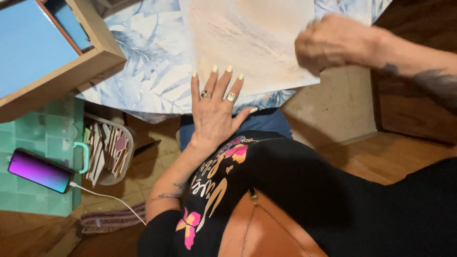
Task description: A person is meticulously picking up and positioning small pieces of white yarn onto a paper template as part of a craft project.
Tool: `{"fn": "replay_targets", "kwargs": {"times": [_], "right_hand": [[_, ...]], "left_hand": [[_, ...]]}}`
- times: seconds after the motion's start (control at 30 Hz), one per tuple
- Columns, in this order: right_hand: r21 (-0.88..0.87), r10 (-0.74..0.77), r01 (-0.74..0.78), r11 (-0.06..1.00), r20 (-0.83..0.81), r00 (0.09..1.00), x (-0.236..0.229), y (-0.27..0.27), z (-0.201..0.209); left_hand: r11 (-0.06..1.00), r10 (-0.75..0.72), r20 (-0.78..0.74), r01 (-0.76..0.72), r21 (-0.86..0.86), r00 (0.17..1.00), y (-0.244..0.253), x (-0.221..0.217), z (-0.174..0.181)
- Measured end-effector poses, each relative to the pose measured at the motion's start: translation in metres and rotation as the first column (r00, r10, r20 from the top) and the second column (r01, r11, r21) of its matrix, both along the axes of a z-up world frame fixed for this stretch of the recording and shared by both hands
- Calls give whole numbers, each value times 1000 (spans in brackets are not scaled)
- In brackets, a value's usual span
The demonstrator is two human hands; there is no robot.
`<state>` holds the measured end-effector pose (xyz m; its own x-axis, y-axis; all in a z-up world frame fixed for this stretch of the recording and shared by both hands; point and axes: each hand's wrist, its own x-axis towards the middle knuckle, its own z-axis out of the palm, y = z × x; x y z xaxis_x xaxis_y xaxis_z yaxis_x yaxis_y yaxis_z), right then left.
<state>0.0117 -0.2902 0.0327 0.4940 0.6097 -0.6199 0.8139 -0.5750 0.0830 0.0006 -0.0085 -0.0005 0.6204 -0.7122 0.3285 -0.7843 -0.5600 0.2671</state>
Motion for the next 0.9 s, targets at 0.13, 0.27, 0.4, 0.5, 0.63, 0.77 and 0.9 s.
{"fn": "replay_targets", "kwargs": {"times": [0.13,0.27,0.4,0.5,0.63,0.77,0.9], "right_hand": [[376,-339,254,891,178,924,0,23,11],[876,-512,433,212,-278,813,-13,68,7],[888,-503,460,-14,-404,764,-18,74,-13],[894,-490,443,-61,-414,767,-21,80,-16],[902,-472,416,-115,-418,776,-19,84,-14],[908,-487,403,-115,-405,774,-20,85,-16],[913,-492,382,-142,-400,773,-20,88,-13]], "left_hand": [[976,60,-30,-65,-209,998,-10,5,7],[879,104,-134,-154,-451,985,-23,10,14],[809,72,-178,-162,-565,981,-34,14,-1],[790,37,-147,-119,-602,988,-38,12,0],[779,41,-144,-122,-615,989,-40,12,-2],[769,59,-149,-140,-623,987,-39,10,-3],[762,69,-135,-139,-633,988,-39,9,-2]]}}
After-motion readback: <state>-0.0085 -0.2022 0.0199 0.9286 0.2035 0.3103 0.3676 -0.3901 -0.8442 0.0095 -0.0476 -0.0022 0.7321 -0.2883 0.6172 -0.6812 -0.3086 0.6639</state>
